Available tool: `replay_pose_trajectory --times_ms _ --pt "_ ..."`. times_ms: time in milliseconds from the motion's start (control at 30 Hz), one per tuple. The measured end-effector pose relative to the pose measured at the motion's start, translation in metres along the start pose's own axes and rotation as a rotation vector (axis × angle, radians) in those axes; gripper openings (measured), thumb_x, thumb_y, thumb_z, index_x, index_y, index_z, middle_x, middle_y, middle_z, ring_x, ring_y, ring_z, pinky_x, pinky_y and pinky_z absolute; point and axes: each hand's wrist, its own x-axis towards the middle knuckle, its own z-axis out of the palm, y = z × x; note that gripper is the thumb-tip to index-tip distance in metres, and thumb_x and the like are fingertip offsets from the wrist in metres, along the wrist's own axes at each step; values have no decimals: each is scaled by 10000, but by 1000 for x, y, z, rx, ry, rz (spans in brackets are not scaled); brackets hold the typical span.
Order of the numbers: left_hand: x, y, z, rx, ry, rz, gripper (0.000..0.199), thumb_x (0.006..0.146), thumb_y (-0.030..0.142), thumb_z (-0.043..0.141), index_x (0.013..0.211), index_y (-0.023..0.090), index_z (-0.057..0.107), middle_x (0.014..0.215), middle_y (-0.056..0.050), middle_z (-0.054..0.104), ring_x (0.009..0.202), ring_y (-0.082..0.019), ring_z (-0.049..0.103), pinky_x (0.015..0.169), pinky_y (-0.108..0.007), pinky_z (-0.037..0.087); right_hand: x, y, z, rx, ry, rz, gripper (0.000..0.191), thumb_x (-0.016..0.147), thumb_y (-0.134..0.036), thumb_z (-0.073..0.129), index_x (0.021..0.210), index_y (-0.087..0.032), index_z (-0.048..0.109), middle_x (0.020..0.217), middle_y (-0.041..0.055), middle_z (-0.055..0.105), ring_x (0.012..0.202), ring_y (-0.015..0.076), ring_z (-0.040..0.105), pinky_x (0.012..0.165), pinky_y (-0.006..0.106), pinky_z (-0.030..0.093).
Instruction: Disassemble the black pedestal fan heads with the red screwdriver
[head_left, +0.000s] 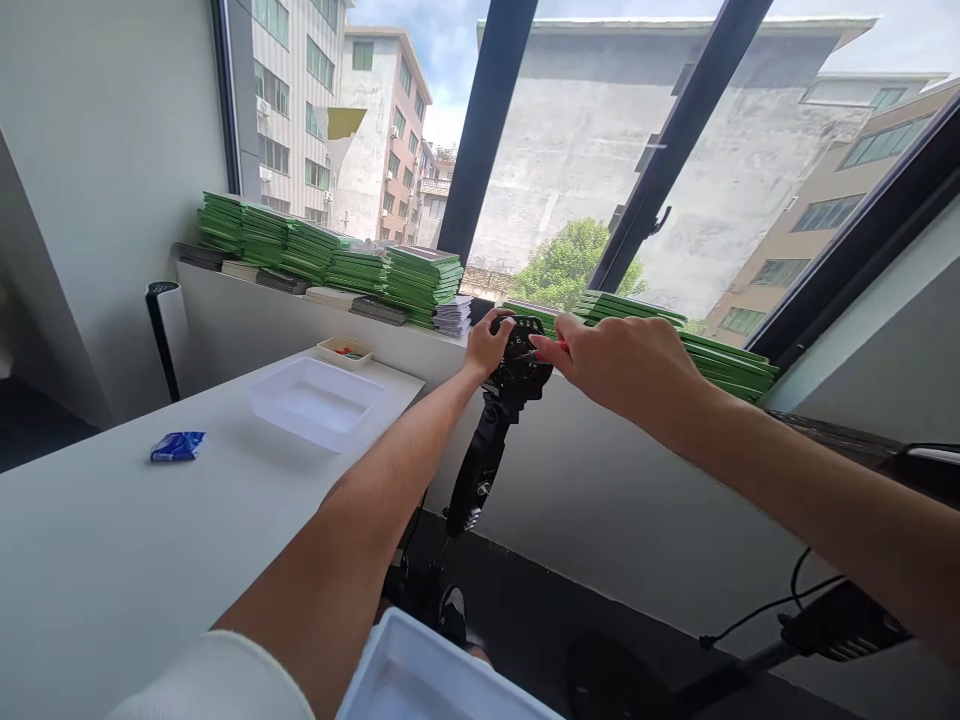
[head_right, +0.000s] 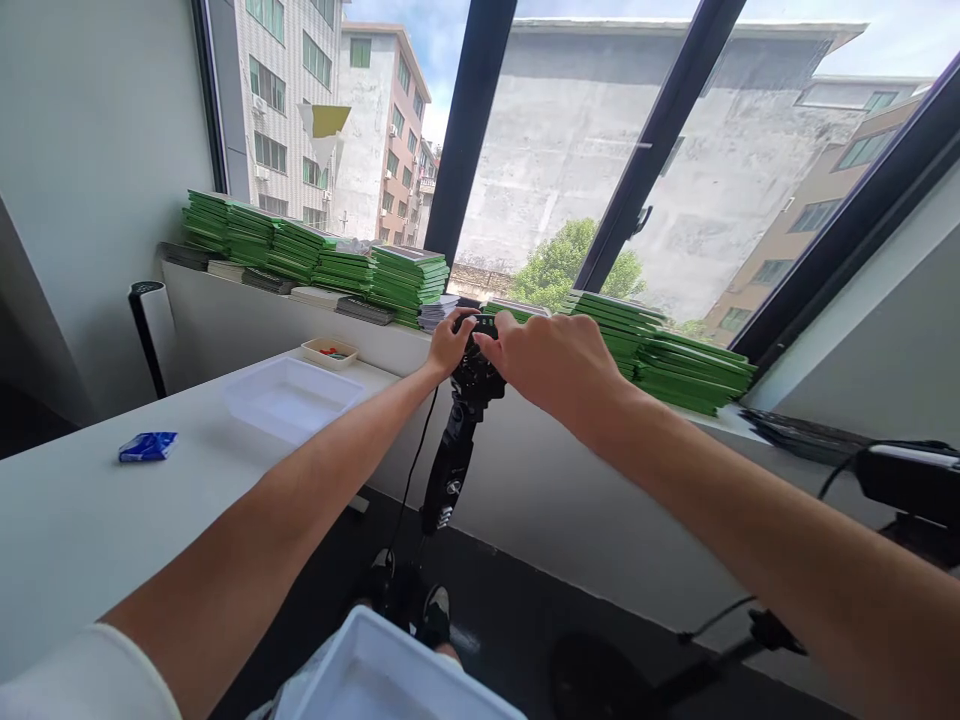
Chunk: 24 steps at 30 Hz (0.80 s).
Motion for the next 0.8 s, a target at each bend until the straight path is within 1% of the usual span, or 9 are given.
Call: replay_pose_trajectory --times_ms 67,167,267,333,400,500,567,700,800 --pt "-1 1 -1 9 -3 -8 218 974 204 512 1059 216 713 900 -11 742 895 -191 669 871 -270 498 1 0 4 -13 29 13 570 1018 -530 188 1091 -150 607 664 118 639 635 257 615 582 319 333" --pt "-1 1 -2 27 -2 -5 220 978 215 509 1065 223 712 882 -1 734 852 -180 659 850 -263 497 2 3 10 222 14 -15 406 986 -425 301 1214 -171 519 725 68 690 561 198 562 565 301 325" --pt "-1 1 -2 23 7 7 219 974 199 508 1050 221 712 933 -2 744 886 -175 657 868 -253 492 1 5 12 428 3 -85 407 986 -401 329 1285 -149 445 804 67 725 584 179 576 572 289 351" --pt "0 0 -1 15 6 3 219 976 197 506 1048 217 712 941 -4 745 891 -177 655 867 -253 491 0 4 9 346 27 -64 459 1022 -440 276 1308 -129 456 768 84 708 608 200 599 567 293 349" --pt "0 0 0 13 1 -2 221 978 202 504 1050 219 713 932 -3 744 877 -179 653 856 -257 492 -2 4 6 120 64 -9 552 1040 -479 197 1287 -105 519 678 109 662 609 236 611 551 304 320" --pt "-1 -1 1 20 3 -4 226 979 217 502 1050 226 717 911 -1 740 857 -182 650 844 -263 491 -2 4 4 -104 104 21 678 1036 -502 97 1097 -104 643 605 141 606 625 268 629 556 314 301" --pt "-1 -1 0 21 6 -2 228 977 225 503 1055 224 718 902 -4 739 853 -186 649 842 -269 490 0 6 8 -50 107 20 618 1036 -491 142 1080 -122 636 610 123 614 593 245 612 553 307 306" --pt "0 -1 -4 7 14 9 226 970 213 504 1050 208 715 927 -18 741 871 -186 651 847 -273 488 2 9 15 240 33 -62 397 973 -395 407 1275 -147 477 768 66 709 546 164 564 531 269 332" --pt "-1 -2 -3 3 19 1 214 968 217 514 1043 212 714 924 -15 738 876 -180 647 855 -266 483 0 8 12 163 -8 -74 436 991 -428 408 1303 -129 465 750 79 698 574 185 588 519 267 320"
